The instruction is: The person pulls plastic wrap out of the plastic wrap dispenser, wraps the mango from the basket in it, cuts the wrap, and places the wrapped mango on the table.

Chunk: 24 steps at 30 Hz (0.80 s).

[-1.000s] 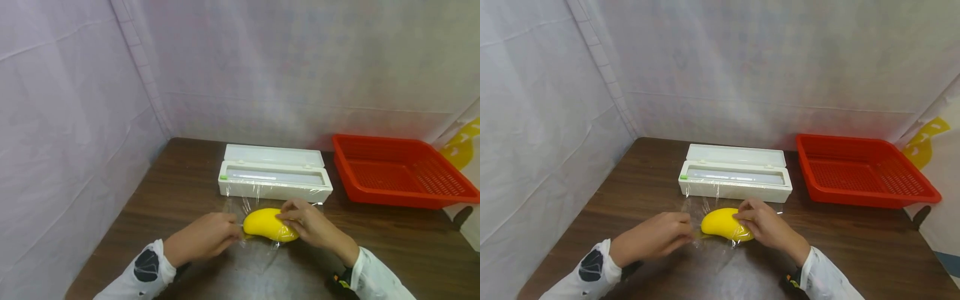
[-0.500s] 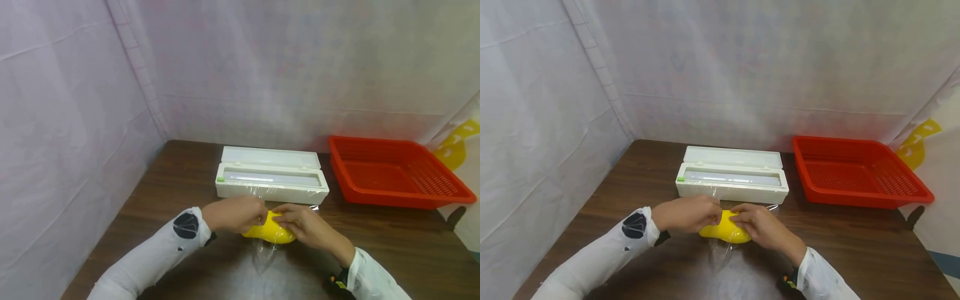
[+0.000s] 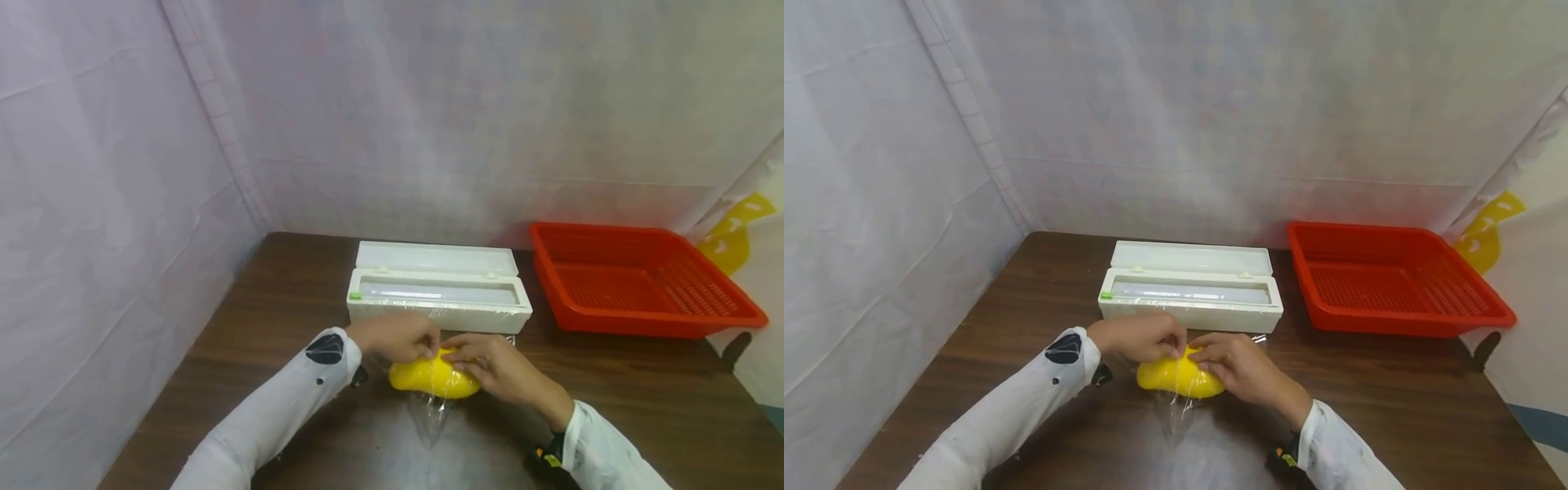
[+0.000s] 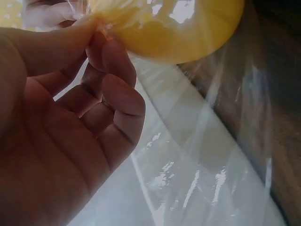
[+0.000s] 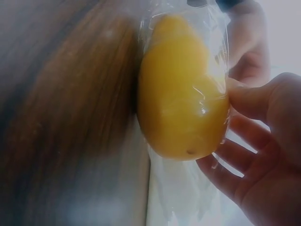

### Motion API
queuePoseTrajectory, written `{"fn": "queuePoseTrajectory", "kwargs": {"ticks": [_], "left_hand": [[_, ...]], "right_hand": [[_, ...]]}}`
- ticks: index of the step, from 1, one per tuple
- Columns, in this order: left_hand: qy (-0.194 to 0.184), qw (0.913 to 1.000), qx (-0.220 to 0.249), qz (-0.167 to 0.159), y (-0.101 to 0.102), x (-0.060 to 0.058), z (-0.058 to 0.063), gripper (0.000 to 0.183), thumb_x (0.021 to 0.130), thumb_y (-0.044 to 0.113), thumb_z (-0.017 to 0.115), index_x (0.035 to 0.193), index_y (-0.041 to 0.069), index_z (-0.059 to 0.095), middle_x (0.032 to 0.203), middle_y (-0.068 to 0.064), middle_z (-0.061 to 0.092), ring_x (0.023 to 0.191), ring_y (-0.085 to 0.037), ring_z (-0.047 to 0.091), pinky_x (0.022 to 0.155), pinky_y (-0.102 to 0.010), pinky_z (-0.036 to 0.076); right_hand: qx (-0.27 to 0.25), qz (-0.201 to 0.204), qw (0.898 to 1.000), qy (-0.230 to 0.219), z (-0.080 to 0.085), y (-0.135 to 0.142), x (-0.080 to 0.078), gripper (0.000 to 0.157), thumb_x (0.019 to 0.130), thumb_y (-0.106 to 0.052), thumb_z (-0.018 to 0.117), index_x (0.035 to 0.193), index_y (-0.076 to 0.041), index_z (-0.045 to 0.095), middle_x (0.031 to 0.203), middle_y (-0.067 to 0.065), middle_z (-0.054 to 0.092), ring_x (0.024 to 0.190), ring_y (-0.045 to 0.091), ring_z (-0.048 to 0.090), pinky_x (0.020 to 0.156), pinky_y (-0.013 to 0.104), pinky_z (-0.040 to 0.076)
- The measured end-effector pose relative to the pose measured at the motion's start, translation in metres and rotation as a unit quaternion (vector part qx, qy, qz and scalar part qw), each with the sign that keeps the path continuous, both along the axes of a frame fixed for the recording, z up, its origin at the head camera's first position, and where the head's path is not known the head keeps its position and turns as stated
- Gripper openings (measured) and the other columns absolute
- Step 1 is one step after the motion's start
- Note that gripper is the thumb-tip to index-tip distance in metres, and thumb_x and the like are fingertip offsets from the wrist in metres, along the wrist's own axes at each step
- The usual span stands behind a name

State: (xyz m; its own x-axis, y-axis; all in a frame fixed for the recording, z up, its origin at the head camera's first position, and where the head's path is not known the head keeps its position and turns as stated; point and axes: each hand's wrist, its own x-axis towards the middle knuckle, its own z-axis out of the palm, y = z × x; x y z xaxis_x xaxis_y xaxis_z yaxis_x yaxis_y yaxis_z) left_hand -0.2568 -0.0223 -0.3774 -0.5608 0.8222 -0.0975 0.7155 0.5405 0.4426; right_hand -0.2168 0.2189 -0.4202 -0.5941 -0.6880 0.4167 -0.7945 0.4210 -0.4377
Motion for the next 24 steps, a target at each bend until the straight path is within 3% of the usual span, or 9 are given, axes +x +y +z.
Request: {"fn": "queuePoseTrajectory", "kwargs": {"ticks": [7,16,21,24], "left_hand": [[-0.011,0.9994,0.03,0.011,-0.01,-0.001,-0.009,0.008,0.098,0.019,0.065,0.102,0.021,0.071,0.099,0.01,0.07,0.09,-0.003,0.062,0.088,-0.023,0.053],[-0.003,0.997,0.069,0.034,-0.014,0.006,-0.014,0.007,0.098,0.019,0.065,0.1,0.019,0.071,0.093,0.01,0.068,0.079,-0.005,0.06,0.075,-0.019,0.052],[0.015,0.9948,0.084,0.055,-0.015,0.012,-0.016,0.013,0.097,0.019,0.067,0.108,0.016,0.071,0.1,0.006,0.069,0.085,-0.007,0.06,0.08,-0.022,0.054],[0.033,0.9915,0.098,0.079,-0.015,0.016,-0.019,0.015,0.094,0.019,0.071,0.108,0.015,0.07,0.1,0.004,0.069,0.087,-0.007,0.06,0.082,-0.022,0.054]], "right_hand": [[-0.027,-0.008,0.999,-0.021,-0.005,-0.001,-0.003,0.021,0.088,-0.009,0.076,0.109,-0.014,0.078,0.121,0.0,0.074,0.109,0.019,0.071,0.094,0.036,0.057],[-0.057,-0.042,0.994,-0.089,-0.007,0.0,-0.003,0.03,0.088,-0.016,0.078,0.117,-0.015,0.073,0.115,-0.006,0.075,0.105,0.013,0.07,0.089,0.034,0.059],[-0.074,-0.035,0.991,-0.102,-0.007,0.0,-0.003,0.013,0.088,-0.016,0.078,0.097,-0.021,0.071,0.117,-0.003,0.075,0.108,0.017,0.071,0.092,0.035,0.058],[-0.079,-0.031,0.991,-0.105,-0.007,0.0,-0.003,0.017,0.087,-0.015,0.078,0.086,-0.026,0.065,0.116,-0.003,0.075,0.109,0.018,0.071,0.094,0.036,0.057]]}}
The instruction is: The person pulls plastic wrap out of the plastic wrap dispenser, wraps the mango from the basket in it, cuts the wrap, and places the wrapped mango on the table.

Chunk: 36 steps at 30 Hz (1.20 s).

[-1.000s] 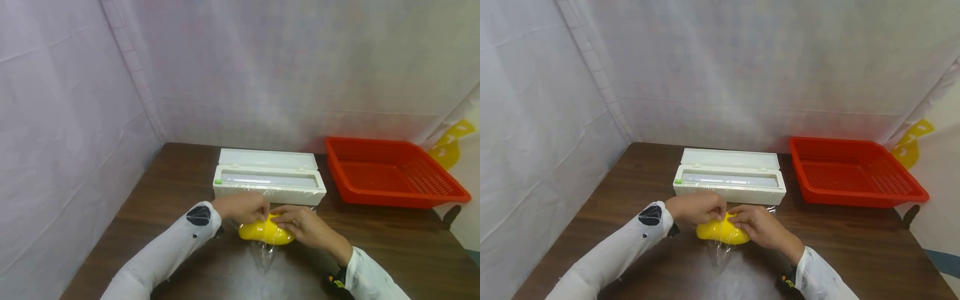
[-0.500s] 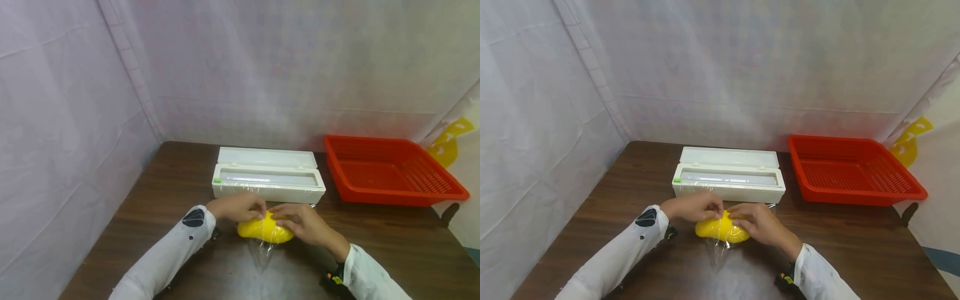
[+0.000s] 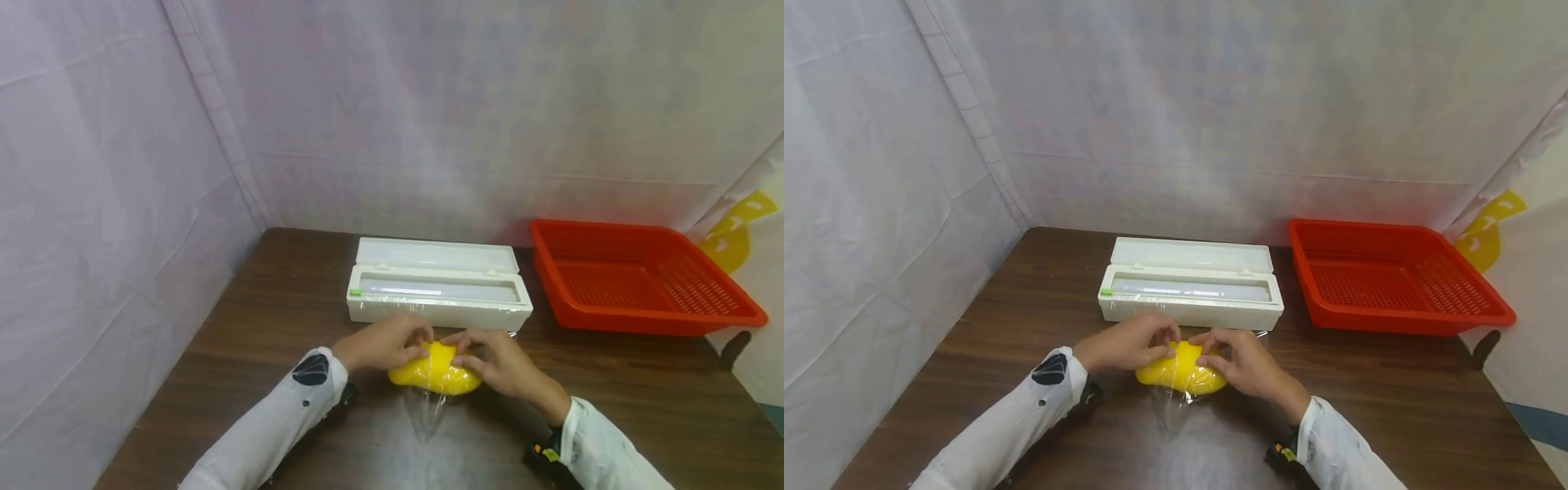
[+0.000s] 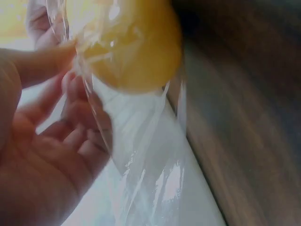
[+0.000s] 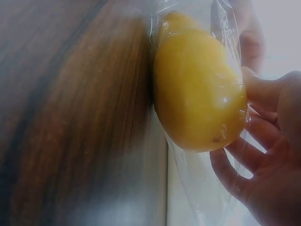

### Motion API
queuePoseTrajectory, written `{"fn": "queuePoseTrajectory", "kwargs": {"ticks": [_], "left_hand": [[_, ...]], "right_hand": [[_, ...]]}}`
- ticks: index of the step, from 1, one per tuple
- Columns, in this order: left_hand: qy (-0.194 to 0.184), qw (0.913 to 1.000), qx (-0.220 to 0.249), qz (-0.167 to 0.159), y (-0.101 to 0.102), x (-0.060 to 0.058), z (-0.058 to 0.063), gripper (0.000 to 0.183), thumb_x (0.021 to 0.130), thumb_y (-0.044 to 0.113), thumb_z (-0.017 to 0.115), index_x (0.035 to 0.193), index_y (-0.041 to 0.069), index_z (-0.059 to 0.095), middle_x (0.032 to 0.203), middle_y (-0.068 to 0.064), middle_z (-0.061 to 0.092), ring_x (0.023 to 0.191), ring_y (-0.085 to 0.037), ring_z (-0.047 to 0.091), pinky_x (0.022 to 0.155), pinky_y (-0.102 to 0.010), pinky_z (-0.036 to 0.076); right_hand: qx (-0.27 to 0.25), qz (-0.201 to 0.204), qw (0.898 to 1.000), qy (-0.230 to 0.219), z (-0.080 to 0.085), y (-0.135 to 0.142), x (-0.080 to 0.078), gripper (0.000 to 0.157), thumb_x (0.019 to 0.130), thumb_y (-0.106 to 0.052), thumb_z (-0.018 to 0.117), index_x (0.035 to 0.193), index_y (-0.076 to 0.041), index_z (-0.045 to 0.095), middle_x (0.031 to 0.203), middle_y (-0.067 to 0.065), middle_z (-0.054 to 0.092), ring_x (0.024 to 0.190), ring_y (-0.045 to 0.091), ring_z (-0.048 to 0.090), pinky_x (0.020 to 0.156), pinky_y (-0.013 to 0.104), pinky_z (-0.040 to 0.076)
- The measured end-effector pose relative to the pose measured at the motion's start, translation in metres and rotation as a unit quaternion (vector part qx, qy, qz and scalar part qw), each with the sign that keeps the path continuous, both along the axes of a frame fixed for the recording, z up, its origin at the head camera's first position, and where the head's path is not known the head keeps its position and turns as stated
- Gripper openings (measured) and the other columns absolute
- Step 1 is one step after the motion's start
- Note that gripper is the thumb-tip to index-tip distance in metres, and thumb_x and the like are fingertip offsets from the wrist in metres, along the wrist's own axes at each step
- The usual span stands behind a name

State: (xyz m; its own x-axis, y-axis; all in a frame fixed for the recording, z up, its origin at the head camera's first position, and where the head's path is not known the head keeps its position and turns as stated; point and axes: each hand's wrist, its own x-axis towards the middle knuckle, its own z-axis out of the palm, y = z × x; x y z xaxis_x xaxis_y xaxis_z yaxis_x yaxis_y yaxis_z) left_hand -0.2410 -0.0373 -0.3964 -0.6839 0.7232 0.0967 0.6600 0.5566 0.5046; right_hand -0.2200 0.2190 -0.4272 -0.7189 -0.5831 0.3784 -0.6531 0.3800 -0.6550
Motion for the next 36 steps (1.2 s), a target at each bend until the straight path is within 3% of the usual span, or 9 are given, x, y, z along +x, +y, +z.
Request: {"fn": "queuePoseTrajectory", "kwargs": {"ticks": [6,14,19,25,30,33,36], "left_hand": [[0.053,0.9974,0.038,0.031,0.001,0.009,-0.005,0.008,0.088,0.017,0.077,0.09,0.016,0.07,0.084,0.007,0.066,0.074,-0.005,0.057,0.069,-0.016,0.051],[0.14,0.988,0.04,0.051,0.004,0.023,-0.007,0.009,0.088,0.018,0.077,0.091,0.01,0.073,0.085,0.0,0.071,0.075,-0.009,0.061,0.071,-0.019,0.053],[0.156,0.9867,0.023,0.04,0.004,0.026,-0.007,0.009,0.091,0.016,0.073,0.096,0.009,0.075,0.09,-0.002,0.073,0.08,-0.013,0.065,0.075,-0.022,0.056],[0.189,0.9815,-0.028,0.009,0.002,0.031,-0.002,0.013,0.094,0.016,0.068,0.101,0.01,0.078,0.096,-0.002,0.07,0.085,-0.013,0.064,0.077,-0.021,0.055],[0.184,0.979,-0.085,-0.021,-0.006,0.041,0.007,0.03,0.089,0.014,0.065,0.118,0.011,0.075,0.112,-0.005,0.065,0.097,-0.017,0.06,0.086,-0.025,0.054],[0.163,0.9772,-0.132,-0.033,-0.01,0.047,0.01,0.051,0.084,0.031,0.073,0.132,0.014,0.067,0.126,-0.005,0.058,0.106,-0.018,0.055,0.088,-0.027,0.053],[0.152,0.9743,-0.163,-0.035,-0.012,0.05,0.009,0.079,0.073,0.053,0.084,0.138,0.016,0.06,0.135,-0.003,0.051,0.114,-0.018,0.05,0.092,-0.03,0.053]], "right_hand": [[-0.006,0.002,1.0,0.001,0.0,0.001,0.0,0.02,0.086,-0.014,0.08,0.085,-0.025,0.063,0.116,-0.001,0.076,0.108,0.02,0.072,0.09,0.034,0.059],[0.005,-0.003,1.0,0.006,0.002,0.002,0.0,0.019,0.084,-0.017,0.082,0.084,-0.028,0.066,0.115,-0.002,0.076,0.107,0.019,0.072,0.096,0.031,0.055],[0.016,0.001,0.998,0.06,0.002,0.003,-0.001,0.015,0.084,-0.017,0.082,0.085,-0.027,0.07,0.113,-0.001,0.076,0.103,0.019,0.073,0.093,0.034,0.057],[0.052,0.0,0.986,0.159,0.01,0.002,0.002,0.012,0.08,-0.011,0.084,0.088,-0.016,0.077,0.106,0.0,0.077,0.097,0.018,0.072,0.086,0.037,0.06],[0.097,-0.009,0.974,0.202,0.015,0.001,0.007,0.01,0.082,-0.015,0.083,0.09,-0.013,0.078,0.103,0.0,0.077,0.092,0.015,0.073,0.083,0.035,0.06],[0.125,-0.012,0.972,0.197,0.02,0.0,0.012,0.01,0.084,-0.02,0.082,0.09,-0.014,0.078,0.105,0.001,0.077,0.092,0.014,0.074,0.083,0.035,0.061],[0.156,-0.012,0.972,0.175,0.026,0.0,0.018,0.015,0.085,-0.028,0.081,0.091,-0.014,0.077,0.11,0.003,0.077,0.093,0.015,0.074,0.082,0.035,0.061]]}}
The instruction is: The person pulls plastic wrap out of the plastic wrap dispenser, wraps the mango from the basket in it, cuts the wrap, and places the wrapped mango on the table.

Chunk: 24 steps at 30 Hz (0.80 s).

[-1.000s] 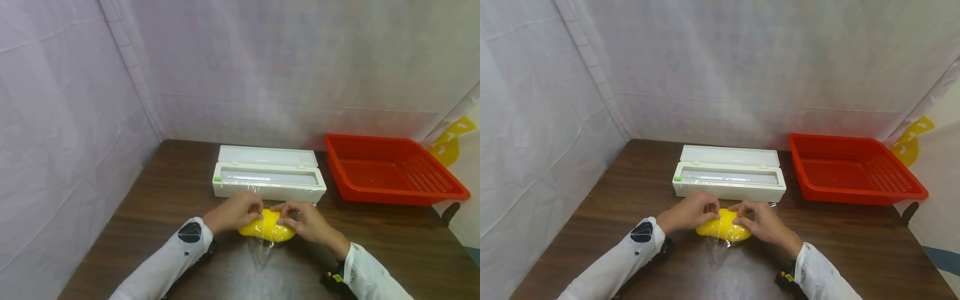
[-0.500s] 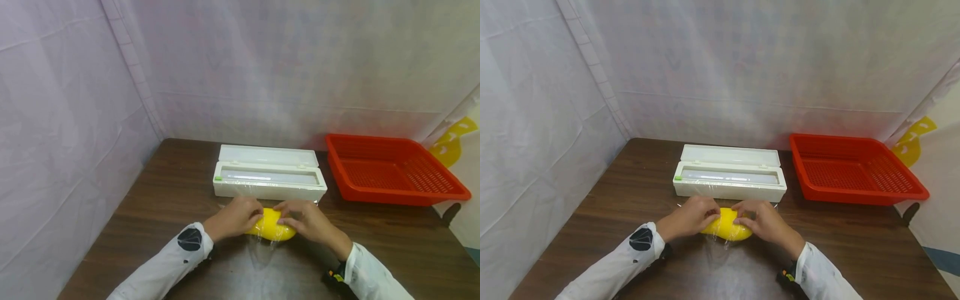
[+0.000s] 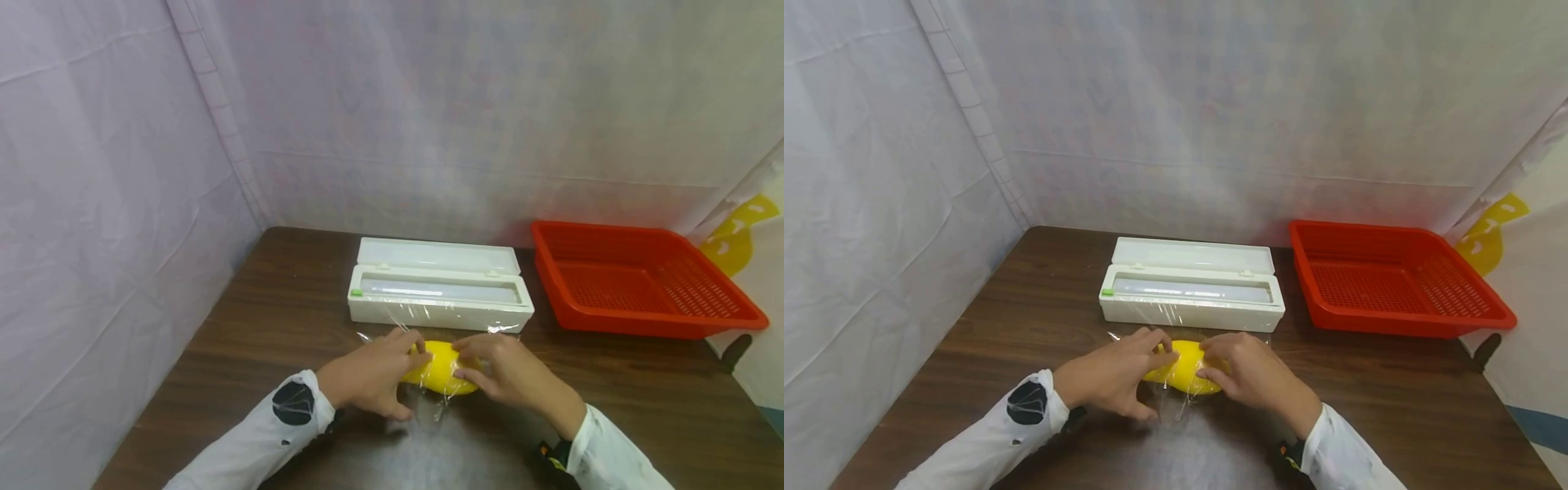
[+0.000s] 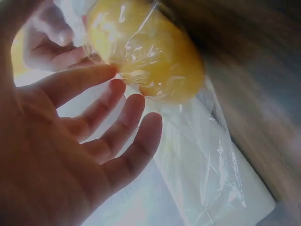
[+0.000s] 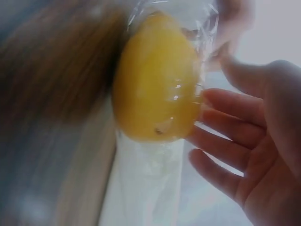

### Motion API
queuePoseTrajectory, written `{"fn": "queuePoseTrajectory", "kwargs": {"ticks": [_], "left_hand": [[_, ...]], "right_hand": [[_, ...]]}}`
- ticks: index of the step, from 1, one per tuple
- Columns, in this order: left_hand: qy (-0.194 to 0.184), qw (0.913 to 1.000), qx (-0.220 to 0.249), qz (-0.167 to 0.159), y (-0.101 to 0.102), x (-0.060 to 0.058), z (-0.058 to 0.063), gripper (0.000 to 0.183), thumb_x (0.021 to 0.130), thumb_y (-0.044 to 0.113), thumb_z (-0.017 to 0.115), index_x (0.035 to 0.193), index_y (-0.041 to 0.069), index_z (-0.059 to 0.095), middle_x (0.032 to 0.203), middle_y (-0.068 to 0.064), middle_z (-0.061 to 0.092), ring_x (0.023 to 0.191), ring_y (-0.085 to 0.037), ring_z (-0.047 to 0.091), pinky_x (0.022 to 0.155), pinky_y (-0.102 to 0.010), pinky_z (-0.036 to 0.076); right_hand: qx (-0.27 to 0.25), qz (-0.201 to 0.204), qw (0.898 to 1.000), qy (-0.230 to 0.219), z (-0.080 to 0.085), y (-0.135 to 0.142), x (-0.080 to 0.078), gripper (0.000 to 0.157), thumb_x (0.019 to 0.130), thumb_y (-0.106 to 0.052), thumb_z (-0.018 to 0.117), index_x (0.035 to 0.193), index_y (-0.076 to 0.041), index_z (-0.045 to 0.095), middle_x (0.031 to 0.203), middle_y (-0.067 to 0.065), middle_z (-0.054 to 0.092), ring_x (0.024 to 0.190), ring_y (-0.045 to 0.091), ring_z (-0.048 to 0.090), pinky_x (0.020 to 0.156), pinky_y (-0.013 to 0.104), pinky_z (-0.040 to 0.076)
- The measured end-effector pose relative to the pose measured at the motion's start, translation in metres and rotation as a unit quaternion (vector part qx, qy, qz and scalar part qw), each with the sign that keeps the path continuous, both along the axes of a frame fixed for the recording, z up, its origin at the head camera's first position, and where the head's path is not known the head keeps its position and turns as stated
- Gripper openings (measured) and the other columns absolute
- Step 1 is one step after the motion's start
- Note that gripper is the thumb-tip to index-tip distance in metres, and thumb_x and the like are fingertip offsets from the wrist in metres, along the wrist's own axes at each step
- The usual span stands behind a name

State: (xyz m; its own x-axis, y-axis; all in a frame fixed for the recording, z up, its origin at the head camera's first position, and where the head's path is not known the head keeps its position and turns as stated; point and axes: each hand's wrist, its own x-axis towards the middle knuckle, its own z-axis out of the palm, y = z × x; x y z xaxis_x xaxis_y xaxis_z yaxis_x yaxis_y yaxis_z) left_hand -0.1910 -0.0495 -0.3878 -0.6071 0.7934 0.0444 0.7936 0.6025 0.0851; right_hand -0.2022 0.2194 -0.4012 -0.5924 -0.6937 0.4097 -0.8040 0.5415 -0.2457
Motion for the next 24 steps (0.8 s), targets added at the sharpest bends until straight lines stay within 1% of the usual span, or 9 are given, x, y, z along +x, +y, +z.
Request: {"fn": "queuePoseTrajectory", "kwargs": {"ticks": [3,6,8,10,13,16,19,21,24], "left_hand": [[0.01,0.9999,-0.005,0.009,0.001,0.002,-0.005,0.1,0.059,0.065,0.088,0.14,0.016,0.056,0.137,-0.001,0.048,0.117,-0.018,0.047,0.095,-0.034,0.052],[0.05,0.9986,-0.008,0.015,0.004,0.004,-0.011,0.109,0.055,0.071,0.086,0.141,0.012,0.055,0.135,-0.003,0.05,0.114,-0.019,0.048,0.091,-0.034,0.053],[0.092,0.9955,-0.017,0.015,0.007,0.006,-0.014,0.107,0.058,0.074,0.082,0.14,0.011,0.056,0.131,-0.005,0.052,0.109,-0.019,0.05,0.086,-0.032,0.054],[0.132,0.9909,-0.022,0.014,0.009,0.007,-0.016,0.099,0.065,0.075,0.077,0.137,0.009,0.058,0.127,-0.006,0.054,0.105,-0.02,0.052,0.082,-0.03,0.054],[0.167,0.9856,-0.021,0.016,0.012,0.009,-0.017,0.081,0.078,0.071,0.069,0.13,0.01,0.061,0.121,-0.006,0.057,0.101,-0.019,0.054,0.079,-0.028,0.054],[0.166,0.9859,-0.011,0.019,0.013,0.008,-0.015,0.066,0.088,0.064,0.064,0.127,0.011,0.065,0.119,-0.006,0.059,0.1,-0.019,0.056,0.08,-0.028,0.055],[0.145,0.9893,-0.004,0.015,0.012,0.006,-0.012,0.057,0.092,0.058,0.063,0.127,0.012,0.067,0.12,-0.006,0.061,0.099,-0.018,0.057,0.08,-0.027,0.056],[0.123,0.9924,0.0,0.013,0.011,0.003,-0.01,0.056,0.092,0.055,0.065,0.129,0.014,0.068,0.121,-0.005,0.061,0.1,-0.018,0.057,0.081,-0.026,0.055],[0.071,0.9974,0.013,0.01,0.009,-0.003,-0.008,0.056,0.09,0.055,0.068,0.13,0.015,0.069,0.123,-0.004,0.06,0.104,-0.017,0.056,0.086,-0.026,0.054]], "right_hand": [[0.026,-0.005,0.999,-0.018,0.004,0.001,0.005,0.027,0.083,-0.033,0.083,0.097,-0.012,0.076,0.116,0.006,0.075,0.094,0.017,0.074,0.081,0.035,0.061],[0.04,-0.009,0.999,-0.019,0.006,0.001,0.007,0.038,0.078,-0.037,0.086,0.102,-0.01,0.076,0.119,0.007,0.074,0.097,0.019,0.074,0.083,0.036,0.061],[0.04,-0.013,0.999,-0.014,0.005,0.001,0.007,0.043,0.076,-0.039,0.088,0.105,-0.009,0.075,0.119,0.008,0.074,0.099,0.019,0.074,0.084,0.036,0.061],[0.038,-0.02,0.999,-0.007,0.004,-0.001,0.007,0.049,0.074,-0.042,0.088,0.107,-0.008,0.074,0.117,0.008,0.074,0.098,0.019,0.074,0.084,0.036,0.061],[0.037,-0.031,0.999,0.004,0.002,-0.003,0.008,0.058,0.072,-0.046,0.089,0.111,-0.007,0.072,0.112,0.007,0.076,0.094,0.016,0.073,0.082,0.035,0.061],[0.04,-0.037,0.998,0.012,0.001,-0.004,0.008,0.064,0.071,-0.048,0.089,0.115,-0.006,0.071,0.109,0.006,0.076,0.091,0.014,0.073,0.081,0.034,0.061],[0.038,-0.034,0.999,0.016,0.001,-0.004,0.008,0.063,0.071,-0.046,0.089,0.115,-0.005,0.071,0.108,0.006,0.076,0.09,0.014,0.073,0.08,0.033,0.061],[0.037,-0.03,0.999,0.017,0.001,-0.004,0.007,0.059,0.072,-0.042,0.089,0.115,-0.005,0.071,0.108,0.006,0.076,0.089,0.014,0.072,0.079,0.033,0.061],[0.036,-0.025,0.999,0.016,0.001,-0.004,0.006,0.049,0.075,-0.035,0.088,0.111,-0.006,0.072,0.11,0.006,0.076,0.089,0.014,0.073,0.079,0.033,0.062]]}}
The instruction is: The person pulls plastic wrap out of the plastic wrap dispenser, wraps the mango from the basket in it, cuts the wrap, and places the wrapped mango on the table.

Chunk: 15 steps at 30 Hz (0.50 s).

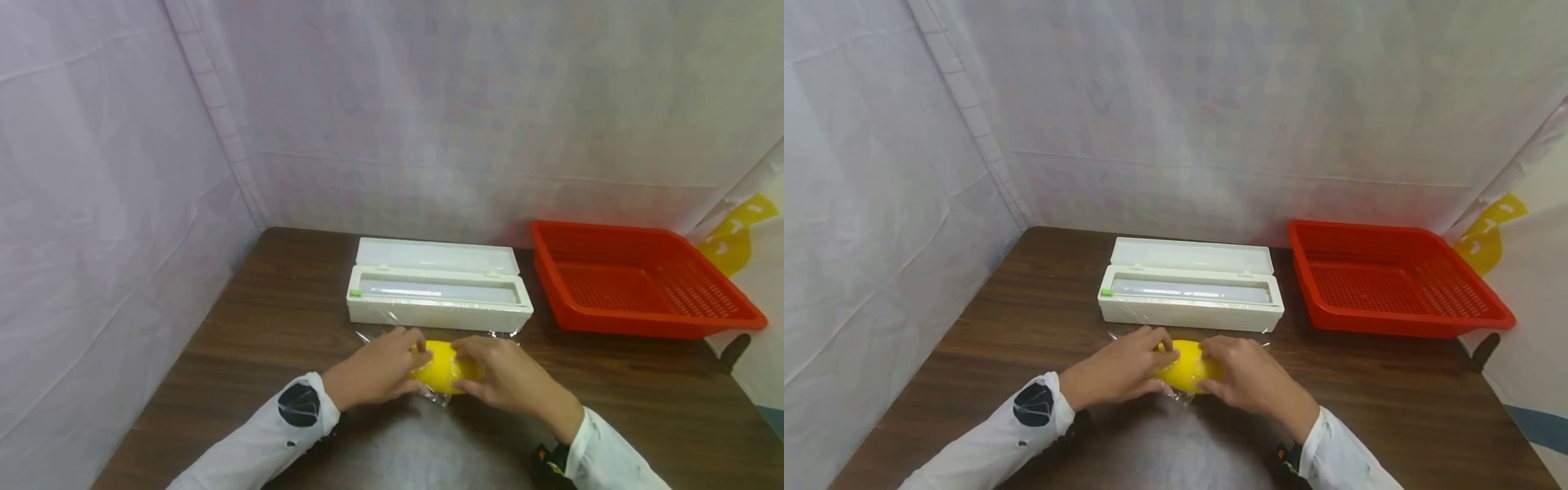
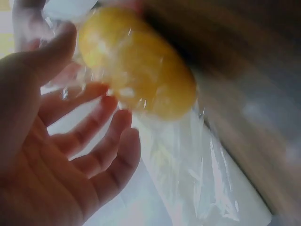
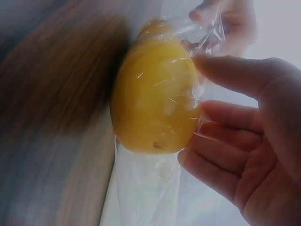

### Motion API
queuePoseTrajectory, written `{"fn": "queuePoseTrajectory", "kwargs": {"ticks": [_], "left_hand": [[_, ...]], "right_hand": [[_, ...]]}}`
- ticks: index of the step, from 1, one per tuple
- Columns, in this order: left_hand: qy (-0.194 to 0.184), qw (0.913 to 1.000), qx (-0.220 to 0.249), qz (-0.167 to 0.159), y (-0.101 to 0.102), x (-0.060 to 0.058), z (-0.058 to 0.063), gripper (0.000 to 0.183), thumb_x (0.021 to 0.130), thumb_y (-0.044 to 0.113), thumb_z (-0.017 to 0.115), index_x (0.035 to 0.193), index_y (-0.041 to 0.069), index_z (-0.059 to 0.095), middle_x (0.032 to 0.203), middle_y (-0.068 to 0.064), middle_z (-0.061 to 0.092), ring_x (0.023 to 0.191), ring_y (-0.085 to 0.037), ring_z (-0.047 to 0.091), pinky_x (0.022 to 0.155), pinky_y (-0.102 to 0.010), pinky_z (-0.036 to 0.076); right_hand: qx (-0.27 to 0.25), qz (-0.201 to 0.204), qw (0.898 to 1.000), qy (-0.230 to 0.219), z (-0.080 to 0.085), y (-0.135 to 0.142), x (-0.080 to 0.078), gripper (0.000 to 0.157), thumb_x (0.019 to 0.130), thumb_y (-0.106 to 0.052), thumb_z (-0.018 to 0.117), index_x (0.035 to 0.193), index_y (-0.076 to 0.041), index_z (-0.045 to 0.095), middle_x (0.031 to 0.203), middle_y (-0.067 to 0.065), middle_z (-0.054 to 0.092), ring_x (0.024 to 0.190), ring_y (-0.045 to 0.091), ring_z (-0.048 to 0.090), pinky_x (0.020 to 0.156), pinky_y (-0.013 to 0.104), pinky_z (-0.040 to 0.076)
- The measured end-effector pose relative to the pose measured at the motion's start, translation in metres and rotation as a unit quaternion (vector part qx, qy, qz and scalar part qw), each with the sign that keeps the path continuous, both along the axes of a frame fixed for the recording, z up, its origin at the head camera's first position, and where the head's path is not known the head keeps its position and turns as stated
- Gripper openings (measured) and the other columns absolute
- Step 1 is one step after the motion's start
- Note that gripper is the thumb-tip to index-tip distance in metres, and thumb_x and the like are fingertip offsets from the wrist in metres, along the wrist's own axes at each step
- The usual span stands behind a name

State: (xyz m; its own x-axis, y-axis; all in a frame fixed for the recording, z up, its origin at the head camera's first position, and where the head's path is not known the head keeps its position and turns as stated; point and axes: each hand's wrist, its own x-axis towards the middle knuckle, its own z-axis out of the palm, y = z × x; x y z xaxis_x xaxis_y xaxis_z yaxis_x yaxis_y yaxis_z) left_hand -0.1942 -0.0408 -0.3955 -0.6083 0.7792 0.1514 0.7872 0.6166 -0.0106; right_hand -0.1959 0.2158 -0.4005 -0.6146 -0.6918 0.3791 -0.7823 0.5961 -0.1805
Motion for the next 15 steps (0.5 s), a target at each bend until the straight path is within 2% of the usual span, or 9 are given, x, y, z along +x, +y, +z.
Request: {"fn": "queuePoseTrajectory", "kwargs": {"ticks": [5,9,12,15], "left_hand": [[-0.086,0.9957,0.029,-0.015,-0.004,-0.011,0.006,0.056,0.088,0.055,0.07,0.127,0.015,0.071,0.121,-0.004,0.062,0.105,-0.015,0.057,0.092,-0.026,0.053],[-0.141,0.9871,0.071,-0.028,-0.006,-0.02,0.01,0.042,0.093,0.043,0.069,0.123,0.013,0.073,0.115,-0.003,0.066,0.101,-0.012,0.06,0.091,-0.024,0.052],[-0.157,0.9817,0.101,-0.037,-0.006,-0.024,0.01,0.032,0.097,0.034,0.067,0.118,0.011,0.075,0.111,-0.003,0.068,0.098,-0.012,0.062,0.09,-0.024,0.052],[-0.149,0.9815,0.114,-0.038,-0.005,-0.027,0.007,0.027,0.097,0.029,0.067,0.114,0.011,0.076,0.107,-0.002,0.069,0.096,-0.012,0.062,0.089,-0.024,0.052]], "right_hand": [[-0.008,0.005,1.0,-0.011,0.001,0.0,-0.001,0.036,0.078,-0.028,0.087,0.105,-0.009,0.073,0.112,0.006,0.076,0.091,0.014,0.073,0.081,0.034,0.061],[-0.023,0.016,0.999,-0.02,0.001,0.001,-0.002,0.026,0.079,-0.024,0.086,0.098,-0.01,0.075,0.113,0.007,0.076,0.093,0.016,0.074,0.081,0.034,0.061],[-0.035,0.026,0.999,-0.022,0.001,0.003,-0.004,0.019,0.079,-0.02,0.086,0.092,-0.011,0.076,0.112,0.007,0.076,0.095,0.017,0.074,0.081,0.036,0.061],[-0.045,0.032,0.998,-0.027,0.0,0.005,-0.007,0.016,0.078,-0.017,0.087,0.09,-0.01,0.078,0.111,0.006,0.076,0.096,0.019,0.075,0.082,0.037,0.061]]}}
